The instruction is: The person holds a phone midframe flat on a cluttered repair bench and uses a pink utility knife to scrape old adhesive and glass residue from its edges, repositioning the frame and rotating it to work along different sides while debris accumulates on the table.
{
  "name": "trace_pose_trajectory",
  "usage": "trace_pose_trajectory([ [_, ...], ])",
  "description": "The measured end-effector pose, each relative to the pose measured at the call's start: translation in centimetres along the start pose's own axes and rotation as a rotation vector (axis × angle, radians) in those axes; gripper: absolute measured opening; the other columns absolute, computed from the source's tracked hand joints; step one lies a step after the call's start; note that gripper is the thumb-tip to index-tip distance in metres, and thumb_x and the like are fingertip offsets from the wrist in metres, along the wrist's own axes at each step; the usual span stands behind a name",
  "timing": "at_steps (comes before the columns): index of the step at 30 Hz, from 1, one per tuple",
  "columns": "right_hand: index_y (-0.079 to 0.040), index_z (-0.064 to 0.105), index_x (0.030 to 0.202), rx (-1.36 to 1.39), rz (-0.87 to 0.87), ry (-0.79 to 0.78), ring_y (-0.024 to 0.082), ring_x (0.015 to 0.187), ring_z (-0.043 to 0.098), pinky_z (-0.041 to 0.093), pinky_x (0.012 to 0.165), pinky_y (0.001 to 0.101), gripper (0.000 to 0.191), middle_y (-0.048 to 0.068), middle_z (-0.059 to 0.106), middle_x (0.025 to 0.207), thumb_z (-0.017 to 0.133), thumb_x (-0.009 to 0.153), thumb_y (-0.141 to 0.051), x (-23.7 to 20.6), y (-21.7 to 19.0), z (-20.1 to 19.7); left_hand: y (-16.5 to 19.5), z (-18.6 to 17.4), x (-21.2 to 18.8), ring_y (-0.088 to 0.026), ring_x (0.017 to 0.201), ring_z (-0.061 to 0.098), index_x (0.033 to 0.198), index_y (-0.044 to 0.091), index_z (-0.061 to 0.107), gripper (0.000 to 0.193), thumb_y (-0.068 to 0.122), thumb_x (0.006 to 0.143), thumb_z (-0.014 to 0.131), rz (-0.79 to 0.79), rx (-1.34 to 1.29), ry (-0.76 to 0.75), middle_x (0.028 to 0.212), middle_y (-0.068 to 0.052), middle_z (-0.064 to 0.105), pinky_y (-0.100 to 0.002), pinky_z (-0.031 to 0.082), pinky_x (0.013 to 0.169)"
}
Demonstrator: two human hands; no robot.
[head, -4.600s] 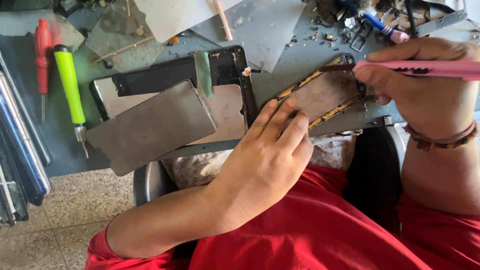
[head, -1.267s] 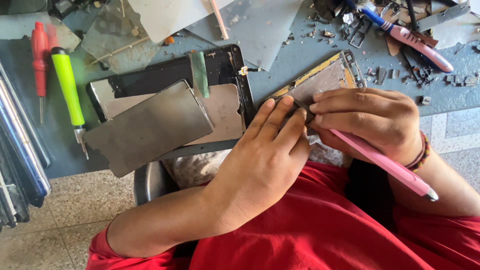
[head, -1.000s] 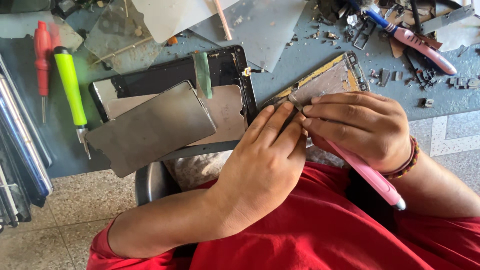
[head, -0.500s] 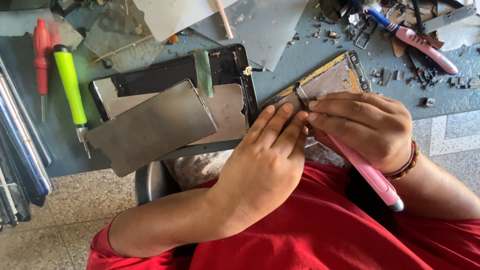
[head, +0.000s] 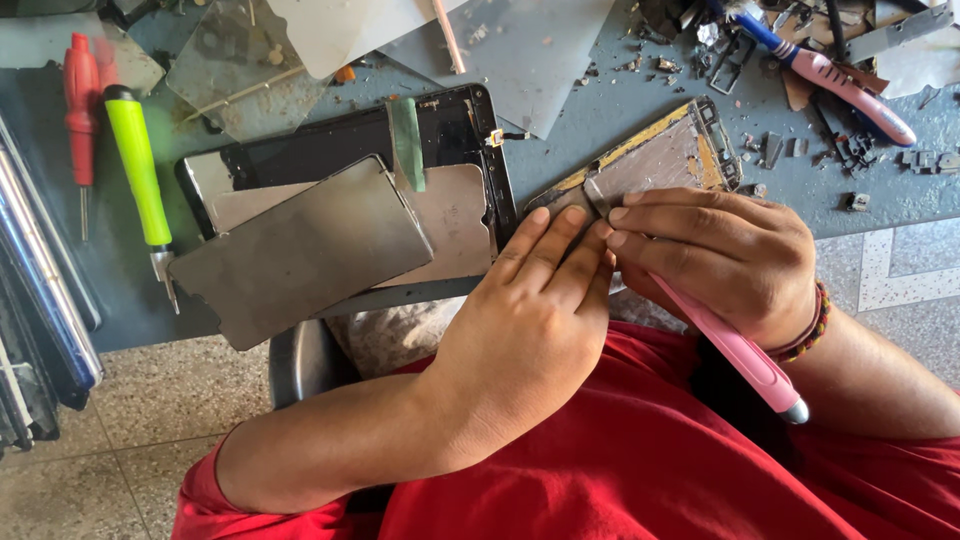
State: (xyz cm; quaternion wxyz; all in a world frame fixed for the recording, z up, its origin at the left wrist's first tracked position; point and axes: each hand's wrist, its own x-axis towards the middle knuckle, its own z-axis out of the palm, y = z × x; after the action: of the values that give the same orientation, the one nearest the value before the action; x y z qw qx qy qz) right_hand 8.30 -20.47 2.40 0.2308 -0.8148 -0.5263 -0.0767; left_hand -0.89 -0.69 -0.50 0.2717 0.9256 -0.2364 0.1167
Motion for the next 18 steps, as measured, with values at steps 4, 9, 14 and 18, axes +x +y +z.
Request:
trace_pose_trajectory([
  [4,-0.003,0.077,0.097,-0.030,0.032,0.019,0.028,0.098,0.074,0.063,0.082,0.0378,0.020,0.013,0.075,0.102,0.084,0.079,-0.007,0.26,-0.49,-0.03,-0.01,0.09,0.01,-0.032,0.130,0.062,0.116,-0.006,0.074,0.031,0.011,0.093,0.061,-0.006,0.003,0.012,0.126,-0.020,0.070,-0.045,0.043,0.119],
  [9,-0.005,0.078,0.103,0.009,0.001,0.026,0.026,0.104,0.075,0.063,0.088,0.0366,0.020,0.011,0.076,0.108,0.085,0.084,-0.008,0.50,0.05,-0.06,0.00,0.21,0.07,-0.032,0.130,0.062,0.115,-0.006,0.073,0.030,0.010,0.093,0.062,-0.005,0.000,0.010,0.125,-0.020,0.070,-0.045,0.044,0.119],
  [14,-0.004,0.076,0.097,0.030,-0.028,0.020,0.029,0.102,0.075,0.063,0.084,0.0380,0.020,0.011,0.076,0.102,0.083,0.078,-0.009,0.06,0.25,0.30,-0.01,0.17,0.05,-0.032,0.129,0.062,0.114,-0.006,0.074,0.031,0.011,0.091,0.062,-0.002,0.007,-0.008,0.121,-0.021,0.070,-0.045,0.043,0.120],
  [18,-0.004,0.078,0.104,-0.003,0.017,0.014,0.028,0.107,0.075,0.063,0.087,0.0375,0.021,0.012,0.076,0.107,0.085,0.084,-0.008,0.01,-0.30,0.30,-0.03,0.11,0.06,-0.033,0.129,0.062,0.113,-0.006,0.074,0.031,0.012,0.091,0.062,-0.001,0.007,0.001,0.122,-0.021,0.070,-0.046,0.043,0.120],
])
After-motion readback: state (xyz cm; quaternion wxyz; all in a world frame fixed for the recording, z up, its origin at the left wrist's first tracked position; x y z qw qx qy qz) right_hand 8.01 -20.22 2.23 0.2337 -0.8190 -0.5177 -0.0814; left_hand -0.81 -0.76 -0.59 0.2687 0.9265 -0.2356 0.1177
